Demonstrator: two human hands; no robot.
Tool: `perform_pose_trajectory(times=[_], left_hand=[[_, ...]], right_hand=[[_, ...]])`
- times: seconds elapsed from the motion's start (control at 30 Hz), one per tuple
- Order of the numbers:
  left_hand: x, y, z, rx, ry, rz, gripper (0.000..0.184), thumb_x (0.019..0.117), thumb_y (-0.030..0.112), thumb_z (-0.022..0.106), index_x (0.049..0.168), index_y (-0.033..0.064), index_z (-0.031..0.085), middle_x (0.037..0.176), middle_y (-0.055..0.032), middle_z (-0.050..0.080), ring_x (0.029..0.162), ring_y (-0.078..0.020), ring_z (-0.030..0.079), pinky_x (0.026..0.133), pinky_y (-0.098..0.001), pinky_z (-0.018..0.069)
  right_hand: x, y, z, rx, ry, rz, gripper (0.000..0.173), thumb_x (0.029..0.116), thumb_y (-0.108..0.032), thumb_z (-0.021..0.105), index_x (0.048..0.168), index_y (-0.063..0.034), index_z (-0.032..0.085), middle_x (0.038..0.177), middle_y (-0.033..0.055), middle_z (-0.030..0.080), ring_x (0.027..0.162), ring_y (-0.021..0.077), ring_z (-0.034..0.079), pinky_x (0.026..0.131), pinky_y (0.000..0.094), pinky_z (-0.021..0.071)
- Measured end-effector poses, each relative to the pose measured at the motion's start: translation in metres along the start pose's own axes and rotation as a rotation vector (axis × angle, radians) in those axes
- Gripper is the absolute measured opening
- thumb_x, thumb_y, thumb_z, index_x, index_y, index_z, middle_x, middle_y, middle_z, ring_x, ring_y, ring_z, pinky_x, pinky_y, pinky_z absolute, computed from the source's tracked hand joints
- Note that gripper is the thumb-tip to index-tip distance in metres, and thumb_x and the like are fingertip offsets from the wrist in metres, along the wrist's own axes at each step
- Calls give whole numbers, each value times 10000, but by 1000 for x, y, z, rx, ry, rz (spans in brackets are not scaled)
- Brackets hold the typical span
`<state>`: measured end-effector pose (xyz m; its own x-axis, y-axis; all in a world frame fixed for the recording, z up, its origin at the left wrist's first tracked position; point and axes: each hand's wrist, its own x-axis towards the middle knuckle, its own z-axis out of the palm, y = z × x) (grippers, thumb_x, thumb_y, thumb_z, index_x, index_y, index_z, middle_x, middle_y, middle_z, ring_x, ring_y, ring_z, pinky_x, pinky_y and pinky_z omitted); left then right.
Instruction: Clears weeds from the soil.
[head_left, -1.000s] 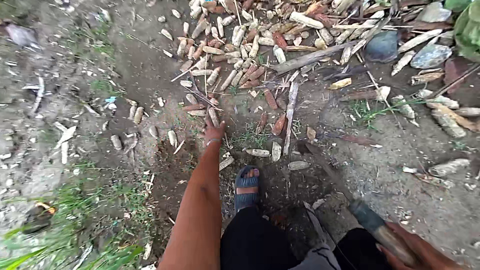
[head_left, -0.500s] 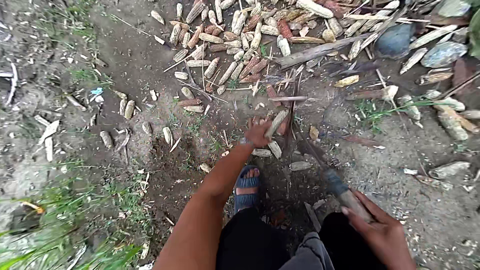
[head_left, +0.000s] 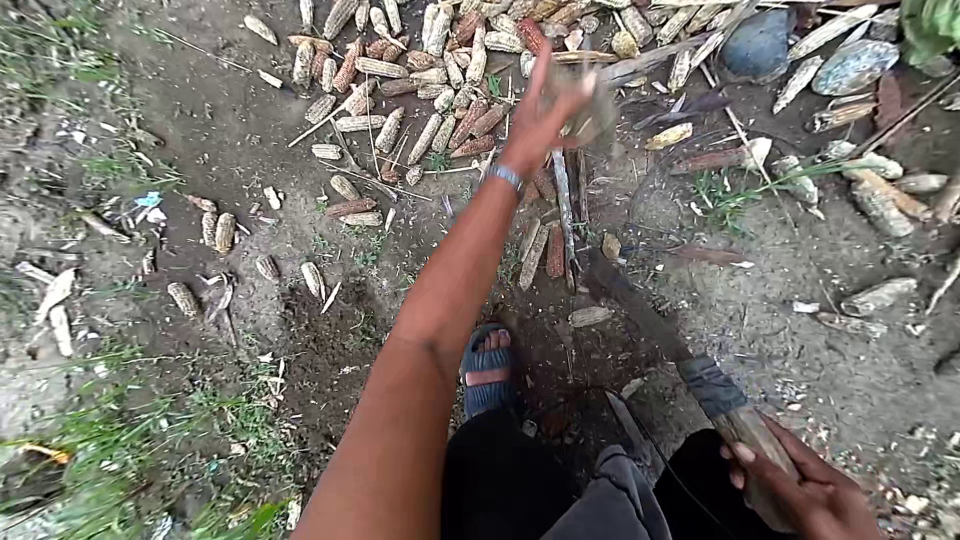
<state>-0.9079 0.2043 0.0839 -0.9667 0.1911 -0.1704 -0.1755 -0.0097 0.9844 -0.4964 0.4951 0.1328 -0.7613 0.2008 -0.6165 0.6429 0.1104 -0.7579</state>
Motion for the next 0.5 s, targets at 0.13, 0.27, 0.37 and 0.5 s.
perform_pose_trajectory(times=[0.13,0.27,0.37,0.5], left_hand=[[-9,58,1,225,45,336,560,1055,244,535,1541,5,390,1558,-216,454,1329,-287,596,987,-454,608],[-73,-78,-12,890,35,-161,885,910,592,719,1601,143,396,1636,-263,341,1452,-503,394,1112,-672,423],[-114,-151,6,1095,-110,-435,1085,786,702,779,1651,267,290,1636,-301,301,1429,-549,385,955,-704,500],[-113,-150,42,1042,-164,-432,1034,839,533,814,1662,297,235,1571,-320,377,1310,-513,537,901,-642,561]], right_hand=[[-17,1,-18,139,-33,-74,340,976,-58,546,1314,-48,585,837,-38,736,621,104,684,557,278,600],[-30,12,-27,244,-91,-32,286,999,-111,589,1274,-131,666,846,-16,750,639,121,689,568,296,600],[-28,2,-10,18,-65,21,412,934,-59,651,1333,20,583,854,21,722,631,123,674,581,311,605],[-24,-11,4,-218,-58,2,531,865,-41,730,1354,85,566,949,76,734,632,84,669,590,283,605]])
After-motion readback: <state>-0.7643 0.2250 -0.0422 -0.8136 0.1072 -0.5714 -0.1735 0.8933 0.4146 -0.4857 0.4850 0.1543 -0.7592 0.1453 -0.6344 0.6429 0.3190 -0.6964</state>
